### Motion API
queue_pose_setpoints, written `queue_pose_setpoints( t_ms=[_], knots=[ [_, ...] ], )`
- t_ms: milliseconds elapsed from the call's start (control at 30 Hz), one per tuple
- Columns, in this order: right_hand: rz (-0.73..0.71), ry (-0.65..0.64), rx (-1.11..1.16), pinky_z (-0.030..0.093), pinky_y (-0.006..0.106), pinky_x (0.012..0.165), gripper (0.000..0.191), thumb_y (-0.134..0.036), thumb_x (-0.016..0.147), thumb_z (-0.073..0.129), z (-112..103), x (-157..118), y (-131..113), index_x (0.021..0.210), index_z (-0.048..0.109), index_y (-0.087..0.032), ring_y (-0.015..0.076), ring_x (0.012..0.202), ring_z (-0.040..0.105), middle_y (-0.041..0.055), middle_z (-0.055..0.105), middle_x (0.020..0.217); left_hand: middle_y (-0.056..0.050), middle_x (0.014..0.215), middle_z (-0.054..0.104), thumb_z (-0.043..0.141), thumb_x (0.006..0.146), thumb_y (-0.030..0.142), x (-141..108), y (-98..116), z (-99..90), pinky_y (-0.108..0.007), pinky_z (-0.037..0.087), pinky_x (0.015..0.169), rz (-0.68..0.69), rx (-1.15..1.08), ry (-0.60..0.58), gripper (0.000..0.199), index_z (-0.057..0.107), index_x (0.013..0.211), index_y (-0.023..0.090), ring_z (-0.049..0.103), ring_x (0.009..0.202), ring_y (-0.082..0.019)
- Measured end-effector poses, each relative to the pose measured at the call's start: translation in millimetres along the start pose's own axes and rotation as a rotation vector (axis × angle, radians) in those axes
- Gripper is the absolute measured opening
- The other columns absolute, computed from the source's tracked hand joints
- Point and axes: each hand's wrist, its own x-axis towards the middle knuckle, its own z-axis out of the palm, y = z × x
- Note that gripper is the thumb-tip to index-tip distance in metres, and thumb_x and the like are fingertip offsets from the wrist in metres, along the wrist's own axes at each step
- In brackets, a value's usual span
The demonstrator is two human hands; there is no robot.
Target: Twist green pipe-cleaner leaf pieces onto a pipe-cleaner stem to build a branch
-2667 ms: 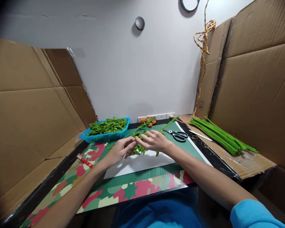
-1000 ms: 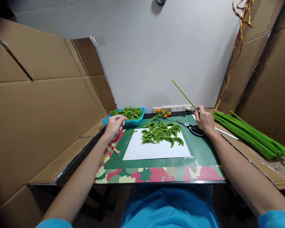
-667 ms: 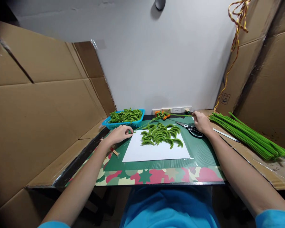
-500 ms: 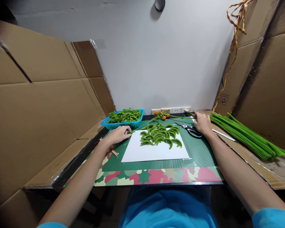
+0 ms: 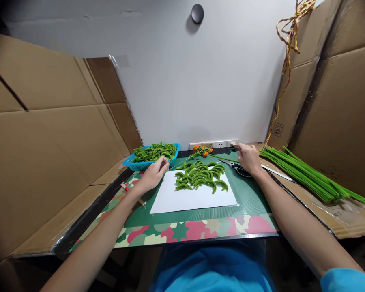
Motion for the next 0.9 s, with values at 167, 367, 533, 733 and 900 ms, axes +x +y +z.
queue_pose_setpoints(
  t_ms=[167, 367, 533, 733, 900],
  knots=[
    [-0.327, 0.067, 0.084, 0.044, 0.040, 0.089, 0.036, -0.009, 0.091, 0.046, -4, 1, -33, 0.117, 0.070, -0.017, 0.0256, 0.085, 0.067, 0.0103, 0.076, 0.093, 0.001, 0.076, 0.068, 0.067, 0.090, 0.054, 0, 25, 24.1, -0.022, 0.036, 0.046, -0.139, -0.606, -0.112, 0.043, 0.048, 0.112, 0.022, 0.048, 0.048, -0.010],
    [-0.789, 0.098, 0.211, 0.048, 0.038, 0.087, 0.042, -0.015, 0.102, 0.048, -24, -13, -98, 0.143, 0.058, -0.016, 0.0215, 0.085, 0.065, 0.0093, 0.075, 0.099, -0.010, 0.095, 0.078, 0.081, 0.082, 0.051, -8, 57, 24.6, -0.022, 0.048, 0.049, -0.241, -0.887, -0.159, 0.046, 0.056, 0.102, 0.018, 0.064, 0.063, -0.013],
    [-0.947, 0.175, 0.295, 0.051, 0.040, 0.084, 0.048, -0.032, 0.105, 0.057, -33, -32, -151, 0.150, 0.052, -0.015, 0.0235, 0.089, 0.067, 0.0109, 0.076, 0.102, -0.007, 0.087, 0.077, 0.090, 0.073, 0.042, -15, 74, 32.1, -0.023, 0.056, 0.061, -0.245, -0.998, -0.179, 0.043, 0.069, 0.097, 0.014, 0.071, 0.075, -0.017],
    [-0.774, 0.113, 0.359, 0.054, 0.041, 0.088, 0.052, -0.036, 0.105, 0.060, -27, -38, -154, 0.154, 0.049, -0.020, 0.0255, 0.100, 0.070, 0.0112, 0.076, 0.112, -0.012, 0.095, 0.080, 0.091, 0.077, 0.043, -18, 80, 42.2, -0.030, 0.060, 0.069, -0.224, -1.073, -0.272, 0.055, 0.066, 0.116, 0.014, 0.076, 0.080, -0.021],
    [-0.762, 0.101, 0.429, 0.054, 0.044, 0.095, 0.059, -0.043, 0.102, 0.065, -24, -39, -152, 0.153, 0.049, -0.019, 0.0271, 0.106, 0.070, 0.0128, 0.075, 0.118, -0.013, 0.104, 0.080, 0.091, 0.078, 0.043, -21, 83, 42.3, -0.029, 0.059, 0.072, -0.199, -1.081, -0.329, 0.059, 0.057, 0.118, 0.017, 0.076, 0.080, -0.021]
  ],
)
